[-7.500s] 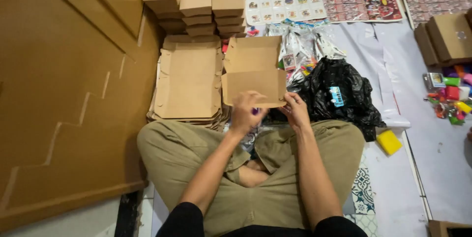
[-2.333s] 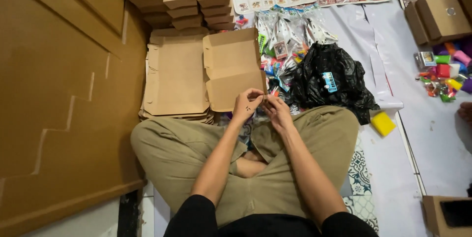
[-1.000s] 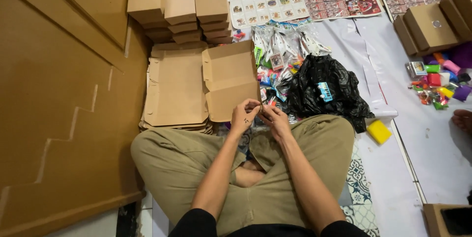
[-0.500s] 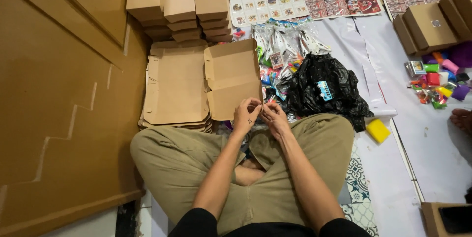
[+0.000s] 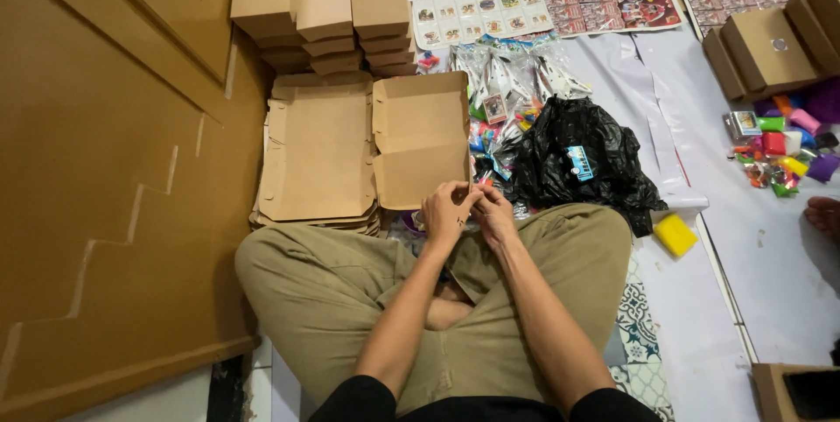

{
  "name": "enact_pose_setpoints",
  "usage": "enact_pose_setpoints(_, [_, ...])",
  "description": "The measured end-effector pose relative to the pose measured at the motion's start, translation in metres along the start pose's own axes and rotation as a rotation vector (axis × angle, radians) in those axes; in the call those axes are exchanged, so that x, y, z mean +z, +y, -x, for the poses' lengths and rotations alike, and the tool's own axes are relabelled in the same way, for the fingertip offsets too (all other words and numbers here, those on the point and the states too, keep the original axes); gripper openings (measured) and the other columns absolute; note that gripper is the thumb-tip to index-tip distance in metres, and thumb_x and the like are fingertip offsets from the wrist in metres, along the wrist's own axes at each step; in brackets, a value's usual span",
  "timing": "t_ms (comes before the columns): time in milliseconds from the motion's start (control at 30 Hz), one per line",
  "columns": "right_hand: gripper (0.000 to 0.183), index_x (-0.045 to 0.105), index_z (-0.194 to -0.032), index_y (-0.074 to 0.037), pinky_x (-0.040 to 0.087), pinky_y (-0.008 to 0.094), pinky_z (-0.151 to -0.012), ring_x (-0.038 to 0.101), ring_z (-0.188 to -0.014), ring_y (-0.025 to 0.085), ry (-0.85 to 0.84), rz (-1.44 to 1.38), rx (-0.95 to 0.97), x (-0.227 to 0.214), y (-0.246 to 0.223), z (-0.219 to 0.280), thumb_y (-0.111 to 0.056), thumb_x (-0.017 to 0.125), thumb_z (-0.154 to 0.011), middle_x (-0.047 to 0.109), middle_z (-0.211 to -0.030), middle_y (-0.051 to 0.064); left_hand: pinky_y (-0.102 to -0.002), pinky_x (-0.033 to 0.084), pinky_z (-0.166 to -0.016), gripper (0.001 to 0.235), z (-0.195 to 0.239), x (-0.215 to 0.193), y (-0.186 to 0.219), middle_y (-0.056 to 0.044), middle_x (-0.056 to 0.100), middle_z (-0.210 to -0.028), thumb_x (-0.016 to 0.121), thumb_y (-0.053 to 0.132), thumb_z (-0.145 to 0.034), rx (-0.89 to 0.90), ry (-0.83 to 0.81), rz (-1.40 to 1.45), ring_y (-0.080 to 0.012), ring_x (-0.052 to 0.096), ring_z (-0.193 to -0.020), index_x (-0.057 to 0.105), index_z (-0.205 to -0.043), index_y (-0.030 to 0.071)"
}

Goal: The person sits on the floor and assembles a small cardboard box by folding and tucking its flaps. They then place a black plastic bag containing a green toy into the box, close the lid, and set the box aside.

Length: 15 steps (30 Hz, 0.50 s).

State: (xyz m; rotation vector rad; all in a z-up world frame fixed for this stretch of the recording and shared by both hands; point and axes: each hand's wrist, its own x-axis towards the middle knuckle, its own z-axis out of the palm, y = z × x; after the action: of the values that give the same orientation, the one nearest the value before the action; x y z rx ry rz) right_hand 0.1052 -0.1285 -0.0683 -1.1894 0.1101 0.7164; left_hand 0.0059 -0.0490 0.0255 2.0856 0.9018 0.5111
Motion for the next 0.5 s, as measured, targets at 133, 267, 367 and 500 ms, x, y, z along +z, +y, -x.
enact_pose_setpoints(133, [0.036,0.064,-0.119,-0.014,0.06,0.035,-0.084,0.072,-0.094,0.02,-0.09,-0.078,-0.036,0.004,-0.004,0.004,-0.005,0.081,-0.088,0.068,-0.109,0.003,-0.045,0.053,-0.085,0.02,-0.003,0.0,0.003,-0.004,0.075,-0.088,0.078,0.038,-0.085,0.018,0.047,-0.012,-0.032,0.074,-0.086,0.075,-0.098,0.022])
enact_pose_setpoints(267, [0.034,0.06,-0.126,-0.016,0.057,0.03,-0.081,0.071,-0.096,0.015,-0.144,-0.076,0.002,0.011,-0.012,0.011,-0.007,0.071,-0.095,0.068,-0.113,0.0,-0.041,0.053,-0.084,0.01,-0.002,0.002,0.001,-0.004,0.074,-0.081,0.072,0.029,-0.087,0.115,0.112,-0.076,-0.0284,0.074,-0.082,0.071,-0.093,0.021])
enact_pose_setpoints(367, [0.034,0.06,-0.134,-0.017,0.057,0.031,-0.08,0.069,-0.098,0.017,-0.155,-0.056,0.04,0.021,-0.027,0.024,-0.021,0.063,-0.1,0.065,-0.112,0.002,-0.039,0.052,-0.085,0.005,0.0,0.001,0.005,-0.001,0.072,-0.078,0.069,0.026,-0.086,0.168,0.136,-0.154,-0.0244,0.073,-0.079,0.068,-0.089,0.021])
enact_pose_setpoints(500, [0.049,0.058,-0.143,-0.023,0.055,0.035,-0.081,0.065,-0.098,0.022,-0.119,0.026,0.066,0.018,-0.024,0.023,-0.048,0.062,-0.101,0.061,-0.111,0.007,-0.042,0.049,-0.088,0.013,0.0,0.01,-0.004,0.0,0.071,-0.08,0.073,0.033,-0.085,0.17,0.114,-0.226,-0.0232,0.072,-0.083,0.067,-0.089,0.022])
